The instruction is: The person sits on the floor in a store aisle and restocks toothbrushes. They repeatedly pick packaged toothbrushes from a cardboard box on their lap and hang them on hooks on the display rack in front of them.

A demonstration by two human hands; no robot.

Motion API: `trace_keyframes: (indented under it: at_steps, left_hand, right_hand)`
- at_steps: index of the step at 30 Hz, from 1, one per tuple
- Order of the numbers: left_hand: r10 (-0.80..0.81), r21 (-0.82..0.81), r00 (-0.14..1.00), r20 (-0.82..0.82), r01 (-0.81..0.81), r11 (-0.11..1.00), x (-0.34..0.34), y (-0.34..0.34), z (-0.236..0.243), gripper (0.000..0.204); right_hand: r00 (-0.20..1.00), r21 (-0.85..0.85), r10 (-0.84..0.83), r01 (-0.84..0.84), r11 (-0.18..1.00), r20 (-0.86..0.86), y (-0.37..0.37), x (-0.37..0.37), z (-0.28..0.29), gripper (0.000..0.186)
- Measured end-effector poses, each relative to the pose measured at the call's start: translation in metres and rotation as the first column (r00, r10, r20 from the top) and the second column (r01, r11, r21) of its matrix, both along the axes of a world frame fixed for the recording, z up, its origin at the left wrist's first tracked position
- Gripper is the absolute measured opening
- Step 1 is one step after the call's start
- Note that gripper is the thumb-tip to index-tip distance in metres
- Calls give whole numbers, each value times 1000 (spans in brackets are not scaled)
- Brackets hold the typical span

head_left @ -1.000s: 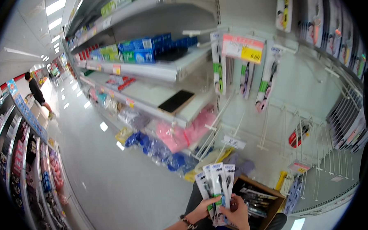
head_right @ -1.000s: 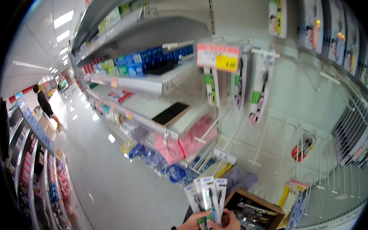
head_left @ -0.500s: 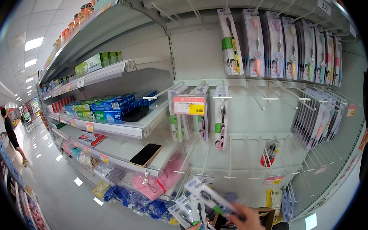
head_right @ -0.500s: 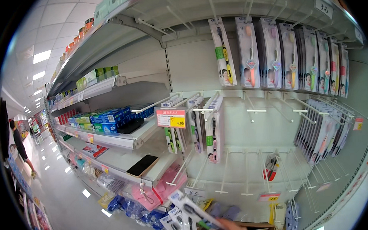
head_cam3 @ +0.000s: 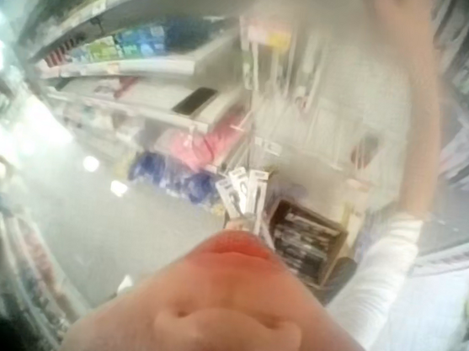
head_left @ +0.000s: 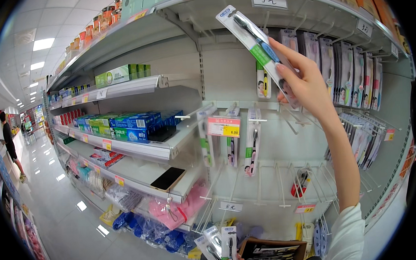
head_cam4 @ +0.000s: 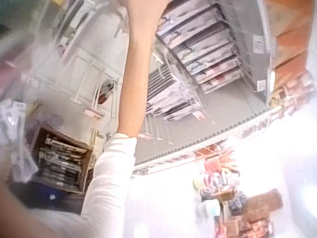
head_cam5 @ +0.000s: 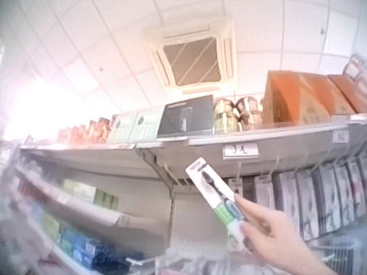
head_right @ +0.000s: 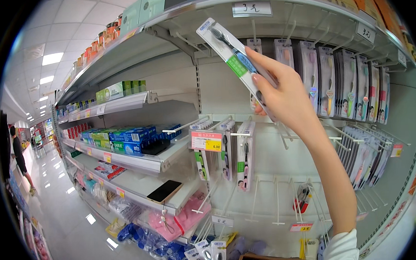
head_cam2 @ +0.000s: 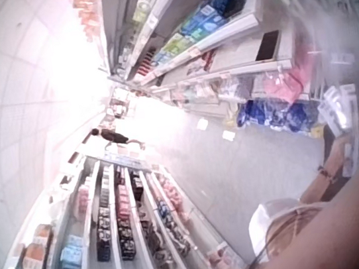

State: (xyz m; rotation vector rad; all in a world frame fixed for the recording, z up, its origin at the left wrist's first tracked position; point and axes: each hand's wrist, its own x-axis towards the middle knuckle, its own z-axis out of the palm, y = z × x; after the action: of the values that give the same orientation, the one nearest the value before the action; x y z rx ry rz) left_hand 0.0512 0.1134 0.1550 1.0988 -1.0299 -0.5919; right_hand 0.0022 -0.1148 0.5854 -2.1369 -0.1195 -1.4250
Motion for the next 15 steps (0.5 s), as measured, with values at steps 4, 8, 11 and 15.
trace_keyframes:
  at_steps: [4,8,11,15]
  left_hand:
    - [-51,47,940,-339,71,996,-6,2,-4,29]
    - [-75,76,772,-631,158,985,-5,0,-27,33]
    - [-71,79,746,-662,165,983,-3,0,-20,33]
    - [-63,74,722,-689,156,985,-1,1,-17,33]
  right_hand:
    - [991,-150,-107,117,982,78,-17,23,10,42]
    - [994,-8,-106,106,994,12,-11,30,11,43]
    - [995,-25,-96,97,995,37,-15,38,14,42]
    - [994,62,17,-23,998,103,-17,48,19,42]
